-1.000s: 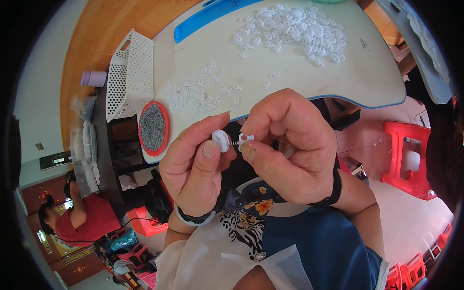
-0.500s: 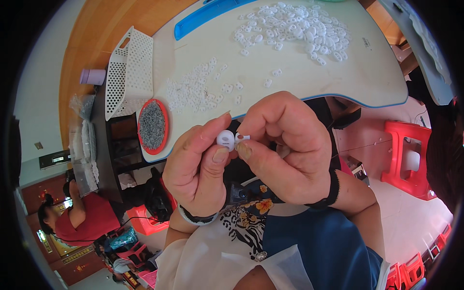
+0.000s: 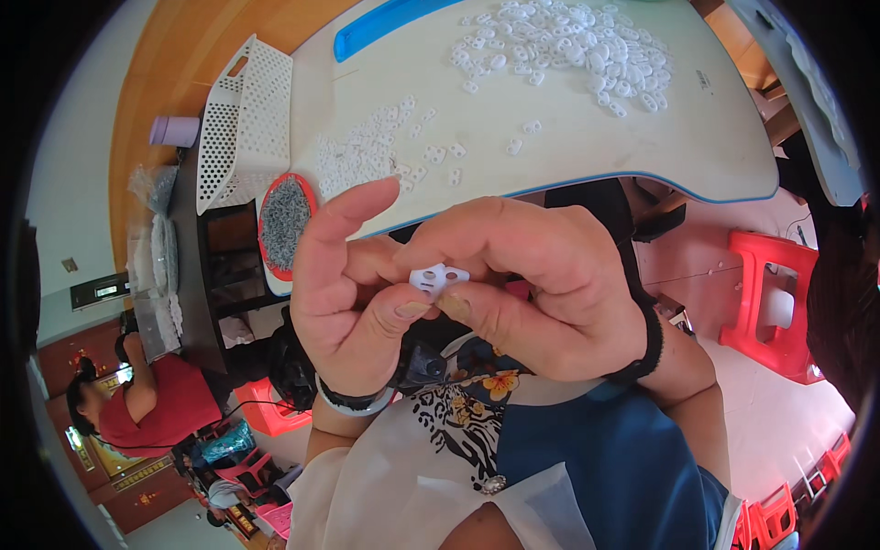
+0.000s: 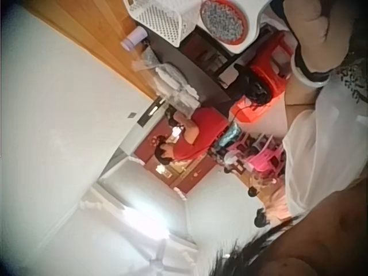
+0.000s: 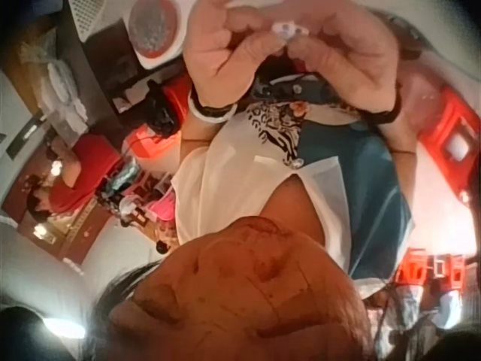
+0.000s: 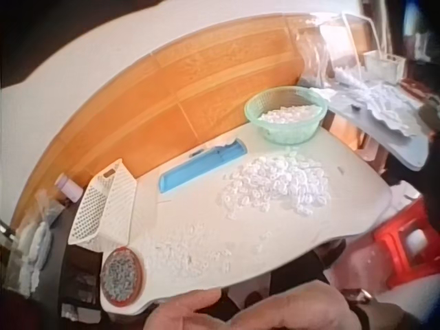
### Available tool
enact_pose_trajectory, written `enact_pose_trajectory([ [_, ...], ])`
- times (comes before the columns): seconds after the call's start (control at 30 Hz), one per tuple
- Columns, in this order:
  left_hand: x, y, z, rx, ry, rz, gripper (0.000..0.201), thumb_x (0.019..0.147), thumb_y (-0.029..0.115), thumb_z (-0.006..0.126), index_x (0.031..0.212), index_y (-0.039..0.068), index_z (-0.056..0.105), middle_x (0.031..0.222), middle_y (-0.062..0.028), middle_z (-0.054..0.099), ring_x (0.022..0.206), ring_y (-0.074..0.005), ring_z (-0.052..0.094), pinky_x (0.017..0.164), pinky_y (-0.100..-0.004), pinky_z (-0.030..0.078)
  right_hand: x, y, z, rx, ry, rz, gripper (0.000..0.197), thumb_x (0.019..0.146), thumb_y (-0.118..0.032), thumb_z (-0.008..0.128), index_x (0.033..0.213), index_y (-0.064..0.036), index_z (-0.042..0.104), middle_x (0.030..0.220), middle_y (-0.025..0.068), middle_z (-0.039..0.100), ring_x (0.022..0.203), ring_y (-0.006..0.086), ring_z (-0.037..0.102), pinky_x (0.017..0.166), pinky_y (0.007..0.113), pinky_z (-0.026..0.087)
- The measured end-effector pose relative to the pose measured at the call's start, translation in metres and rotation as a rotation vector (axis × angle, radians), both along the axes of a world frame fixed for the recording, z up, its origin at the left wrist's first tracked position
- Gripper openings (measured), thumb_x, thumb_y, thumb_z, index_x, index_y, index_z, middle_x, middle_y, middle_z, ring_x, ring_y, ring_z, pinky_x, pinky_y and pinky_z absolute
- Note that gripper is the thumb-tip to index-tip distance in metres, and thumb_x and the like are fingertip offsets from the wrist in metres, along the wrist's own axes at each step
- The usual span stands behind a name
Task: Manually assembling small plastic components by inserting metal springs into plastic housings.
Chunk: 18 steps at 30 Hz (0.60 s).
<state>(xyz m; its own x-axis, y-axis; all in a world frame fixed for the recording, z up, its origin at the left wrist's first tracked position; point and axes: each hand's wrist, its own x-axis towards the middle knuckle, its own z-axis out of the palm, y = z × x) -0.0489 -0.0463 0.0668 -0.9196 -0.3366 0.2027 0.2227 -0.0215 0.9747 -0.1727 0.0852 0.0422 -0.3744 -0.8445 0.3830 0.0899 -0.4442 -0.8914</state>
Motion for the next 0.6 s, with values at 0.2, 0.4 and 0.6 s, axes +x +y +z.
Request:
enact_pose_trajectory([
  [0.2, 0.001, 0.014, -0.006, 0.103, 0.0, 0.107, 0.015, 0.092, 0.01, 0.057, 0.095, -0.002, 0.048, 0.079, -0.0047, 0.058, 0.072, -0.0072, 0.056, 0.061, -0.02, 0.045, 0.011, 0.0, 0.0, 0.029, -0.246, 0.036, 0.022, 0.086, 0.008, 0.053, 0.107, 0.0044, 0.056, 0.079, 0.005, 0.06, 0.069, 0.0074, 0.055, 0.062, 0.02, 0.042],
  [0.4, 0.008, 0.004, -0.008, -0.597, -0.106, 0.133, 0.04, 0.095, 0.037, 0.049, 0.09, -0.002, 0.054, 0.076, -0.0042, 0.058, 0.07, -0.0103, 0.051, 0.066, -0.0249, 0.041, 0.011, -0.001, -0.004, 0.011, -0.134, 0.009, 0.026, 0.084, 0.008, 0.057, 0.11, 0.0033, 0.057, 0.08, 0.0061, 0.061, 0.071, 0.0093, 0.057, 0.063, 0.021, 0.044],
  [0.6, 0.001, -0.002, -0.013, -0.556, 0.085, 0.09, 0.018, 0.091, 0.013, 0.052, 0.082, -0.002, 0.053, 0.064, -0.0111, 0.049, 0.05, -0.0251, 0.047, 0.046, -0.0303, 0.035, -0.004, -0.008, -0.003, -0.07, 0.33, -0.121, 0.033, 0.073, -0.005, 0.073, 0.105, 0.0003, 0.064, 0.083, 0.0112, 0.064, 0.073, 0.0223, 0.063, 0.065, 0.029, 0.05],
])
